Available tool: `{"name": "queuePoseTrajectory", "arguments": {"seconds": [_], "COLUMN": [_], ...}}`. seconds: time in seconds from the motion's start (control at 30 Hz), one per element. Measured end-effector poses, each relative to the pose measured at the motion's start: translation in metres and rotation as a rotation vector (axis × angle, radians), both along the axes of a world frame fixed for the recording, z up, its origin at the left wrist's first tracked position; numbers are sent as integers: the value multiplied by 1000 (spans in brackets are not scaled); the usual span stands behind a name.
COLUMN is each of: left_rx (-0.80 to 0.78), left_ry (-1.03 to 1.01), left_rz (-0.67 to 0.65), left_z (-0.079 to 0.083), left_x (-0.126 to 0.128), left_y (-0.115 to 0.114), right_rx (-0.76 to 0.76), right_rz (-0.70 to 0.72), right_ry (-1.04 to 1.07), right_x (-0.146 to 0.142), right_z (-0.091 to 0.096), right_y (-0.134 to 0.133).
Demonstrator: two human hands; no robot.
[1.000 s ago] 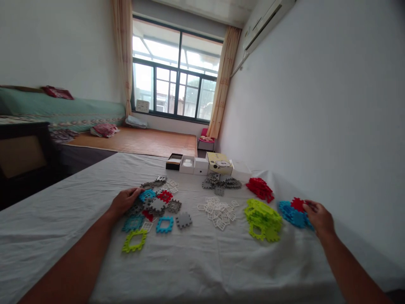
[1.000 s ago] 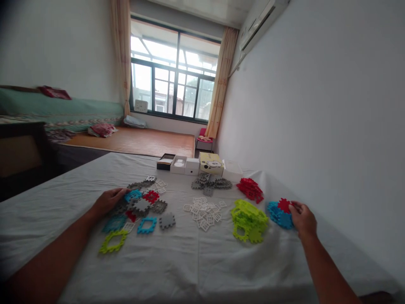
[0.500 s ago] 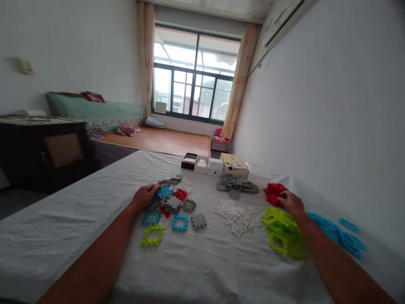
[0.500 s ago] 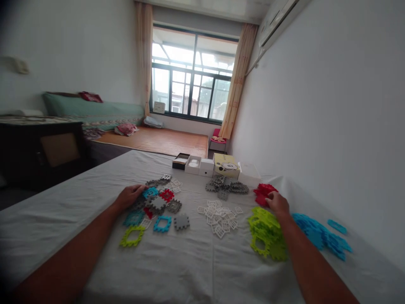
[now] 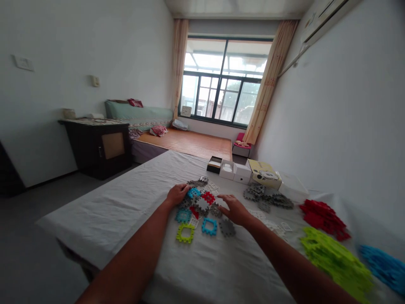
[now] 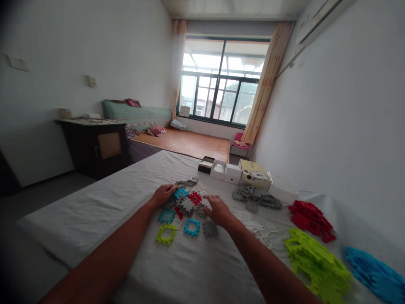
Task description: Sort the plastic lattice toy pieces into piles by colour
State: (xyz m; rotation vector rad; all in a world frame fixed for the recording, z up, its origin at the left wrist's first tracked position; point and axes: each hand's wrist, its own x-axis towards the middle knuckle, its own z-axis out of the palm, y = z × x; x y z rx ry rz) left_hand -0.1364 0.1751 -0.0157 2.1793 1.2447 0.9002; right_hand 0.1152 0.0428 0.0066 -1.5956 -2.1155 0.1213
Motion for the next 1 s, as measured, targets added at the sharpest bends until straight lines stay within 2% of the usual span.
{"name": "queuePoseTrajectory", "arguments": {"seconds": [0.1, 0.17, 0.27, 0.4, 0.6, 0.7, 0.77, 0.9, 1.0], "left_rx": [10, 23, 33, 27, 17, 1, -7, -22, -33], "left_ry": [-22, -29, -33, -29, -65, -73, -82, -121, -131], "left_rz": [-11, -20, -16, -15, -23, -23, -17, -22, -23], "left_z": [-2, -3, -4, -5, -4, -1, 0, 3, 5], "left_x": [-2, -2, -2, -2, -3, -3, -3, -2, -1], "left_y": [1, 2, 2, 2, 2, 1, -1, -4, -4], "right_rx": [-10, -16, 3, 41, 114, 153, 173, 243, 305], "right_rz": [-117, -196, -209, -188, -145, -183, -237, -452, -682], "right_ry": [10, 41, 64, 97, 134, 164, 220, 296, 318], "right_x": [-31, -39, -41, -42, -34, -8, 21, 107, 182], "right_z": [-12, -17, -18, -11, 15, 27, 34, 45, 47], "right_y": [25, 37, 44, 34, 0, -16, -25, -48, -75]}}
